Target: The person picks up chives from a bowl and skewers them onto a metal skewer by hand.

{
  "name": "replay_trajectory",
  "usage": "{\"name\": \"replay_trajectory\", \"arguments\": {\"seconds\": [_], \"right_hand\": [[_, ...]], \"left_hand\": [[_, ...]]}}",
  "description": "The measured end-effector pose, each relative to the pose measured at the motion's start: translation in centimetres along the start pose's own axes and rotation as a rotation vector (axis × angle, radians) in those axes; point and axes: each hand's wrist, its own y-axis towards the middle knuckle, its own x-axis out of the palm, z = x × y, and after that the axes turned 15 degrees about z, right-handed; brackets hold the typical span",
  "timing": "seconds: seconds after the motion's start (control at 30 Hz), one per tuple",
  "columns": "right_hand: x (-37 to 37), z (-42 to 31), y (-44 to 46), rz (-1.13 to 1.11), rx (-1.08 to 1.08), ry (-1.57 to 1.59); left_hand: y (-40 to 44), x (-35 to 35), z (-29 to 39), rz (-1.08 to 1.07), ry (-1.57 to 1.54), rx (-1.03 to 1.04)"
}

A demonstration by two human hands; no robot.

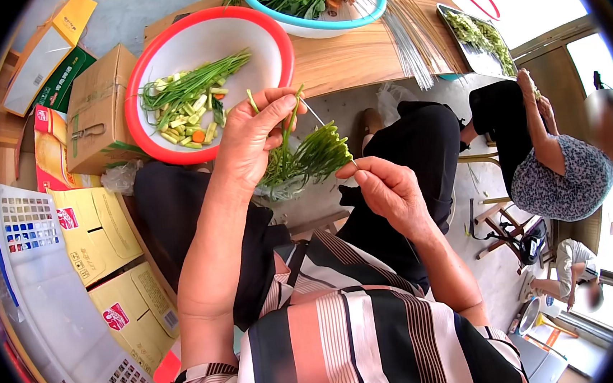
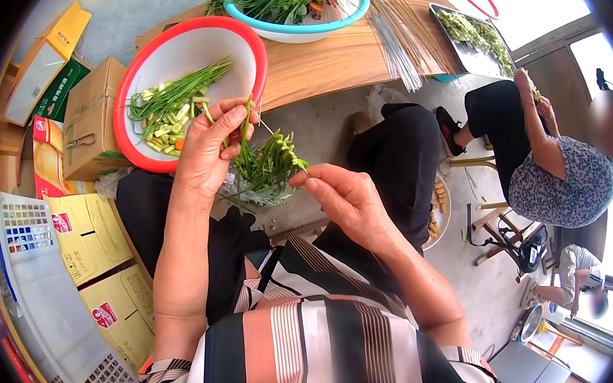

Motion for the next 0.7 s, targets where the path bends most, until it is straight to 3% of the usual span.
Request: {"name": "replay_trajectory", "arguments": {"seconds": [0.7], "right_hand": [[-0.25, 0.23, -0.02, -0.02, 0.018, 0.015]], "left_hand": [[-0.1, 0.05, 0.06, -0.001, 0.015, 0.006]]}}
